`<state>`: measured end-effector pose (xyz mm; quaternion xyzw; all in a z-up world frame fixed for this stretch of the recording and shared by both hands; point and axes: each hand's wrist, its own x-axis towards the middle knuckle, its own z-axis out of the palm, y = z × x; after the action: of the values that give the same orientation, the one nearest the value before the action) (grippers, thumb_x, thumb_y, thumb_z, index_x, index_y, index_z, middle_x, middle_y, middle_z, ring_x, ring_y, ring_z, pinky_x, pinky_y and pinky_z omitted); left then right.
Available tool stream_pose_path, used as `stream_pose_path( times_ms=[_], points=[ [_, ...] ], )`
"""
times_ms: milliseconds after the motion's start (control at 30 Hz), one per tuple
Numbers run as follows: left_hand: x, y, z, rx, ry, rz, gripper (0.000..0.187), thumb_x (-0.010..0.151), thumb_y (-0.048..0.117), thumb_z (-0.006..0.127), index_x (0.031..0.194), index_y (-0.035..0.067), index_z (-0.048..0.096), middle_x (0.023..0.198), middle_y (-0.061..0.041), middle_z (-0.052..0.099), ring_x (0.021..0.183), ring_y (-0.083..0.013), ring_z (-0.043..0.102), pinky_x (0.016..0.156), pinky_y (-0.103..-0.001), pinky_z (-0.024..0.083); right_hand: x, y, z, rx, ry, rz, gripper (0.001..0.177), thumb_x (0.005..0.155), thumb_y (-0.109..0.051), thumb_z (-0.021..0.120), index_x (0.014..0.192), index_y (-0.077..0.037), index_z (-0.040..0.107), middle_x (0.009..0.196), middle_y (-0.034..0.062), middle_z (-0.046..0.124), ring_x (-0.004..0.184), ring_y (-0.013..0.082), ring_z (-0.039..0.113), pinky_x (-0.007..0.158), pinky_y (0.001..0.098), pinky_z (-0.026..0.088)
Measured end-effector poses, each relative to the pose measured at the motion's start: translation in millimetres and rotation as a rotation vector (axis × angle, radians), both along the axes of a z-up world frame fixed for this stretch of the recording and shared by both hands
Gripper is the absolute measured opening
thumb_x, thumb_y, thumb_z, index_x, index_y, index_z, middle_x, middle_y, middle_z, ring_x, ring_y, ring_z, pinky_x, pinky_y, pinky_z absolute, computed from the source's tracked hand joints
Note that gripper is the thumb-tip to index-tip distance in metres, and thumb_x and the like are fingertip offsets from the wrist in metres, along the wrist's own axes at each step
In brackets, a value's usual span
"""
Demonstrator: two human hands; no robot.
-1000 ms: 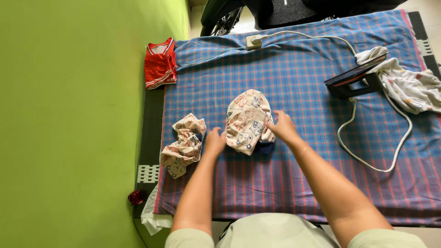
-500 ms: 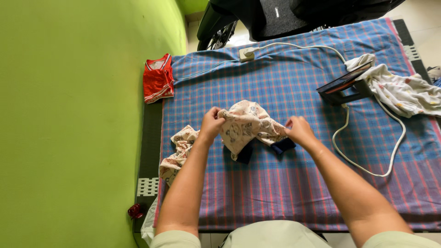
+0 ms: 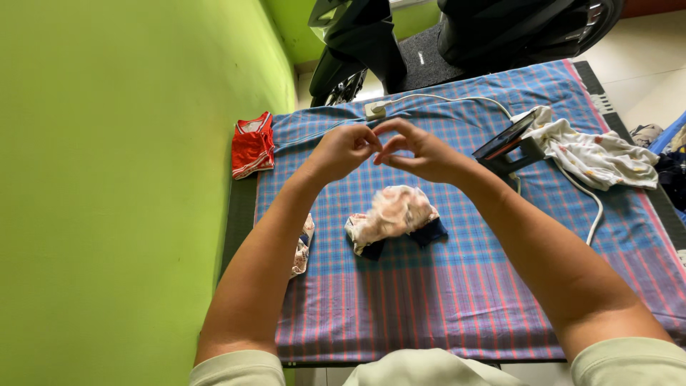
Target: The person irons and folds small patterned garments on a checkered ironing board. They retrieve items from a blue basket, smooth and press each piece with an iron, then fold and stack them on the board.
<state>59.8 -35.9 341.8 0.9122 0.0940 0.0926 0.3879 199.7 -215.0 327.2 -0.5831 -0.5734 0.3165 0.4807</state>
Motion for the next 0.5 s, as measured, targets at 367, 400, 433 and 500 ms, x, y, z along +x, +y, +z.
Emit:
stream_pose_path(
  times_ms=[367, 400, 433, 500],
  points=[
    [-20, -96, -221, 0.340, 0.324, -0.201, 0.014, 0.090, 0.011, 0.067, 0.100, 0.010, 0.078, 0.106, -0.013, 0.074, 0.095, -0.0317, 0.071, 0.086, -0.043, 0.057, -3, -35, -165, -0.347, -0.085, -0.312, 0.019, 0.095, -0.014, 0.067, 0.110, -0.004, 0.072, 0.109, 0.0122, 0.077, 0.104, 0.0236, 0.075, 0.093, 0.0350, 0.059],
    [-24, -112, -243, 0.339, 0.353, -0.179, 0.015, 0.097, 0.016, 0.065, 0.104, 0.009, 0.076, 0.116, -0.013, 0.072, 0.101, -0.0334, 0.069, 0.089, -0.045, 0.056, -5, -40, -177, -0.371, -0.126, -0.324, 0.019, 0.094, -0.013, 0.066, 0.110, -0.005, 0.073, 0.109, 0.0124, 0.077, 0.103, 0.0240, 0.075, 0.092, 0.0351, 0.059],
    [-29, -124, -262, 0.377, 0.351, -0.210, 0.025, 0.088, 0.010, 0.063, 0.110, 0.013, 0.073, 0.120, -0.010, 0.068, 0.105, -0.0333, 0.066, 0.088, -0.048, 0.054, -7, -44, -187, -0.396, -0.167, -0.337, 0.020, 0.093, -0.012, 0.065, 0.110, -0.005, 0.074, 0.110, 0.0126, 0.077, 0.103, 0.0243, 0.075, 0.092, 0.0353, 0.059],
    [-39, -145, -293, 0.415, 0.372, -0.211, 0.039, 0.083, 0.006, 0.061, 0.119, 0.016, 0.069, 0.124, -0.008, 0.063, 0.110, -0.0333, 0.064, 0.088, -0.051, 0.053, -12, -53, -202, -0.425, -0.174, -0.363, 0.020, 0.092, -0.014, 0.067, 0.109, -0.007, 0.075, 0.109, 0.0124, 0.077, 0.102, 0.0251, 0.074, 0.089, 0.0373, 0.058]
  ],
)
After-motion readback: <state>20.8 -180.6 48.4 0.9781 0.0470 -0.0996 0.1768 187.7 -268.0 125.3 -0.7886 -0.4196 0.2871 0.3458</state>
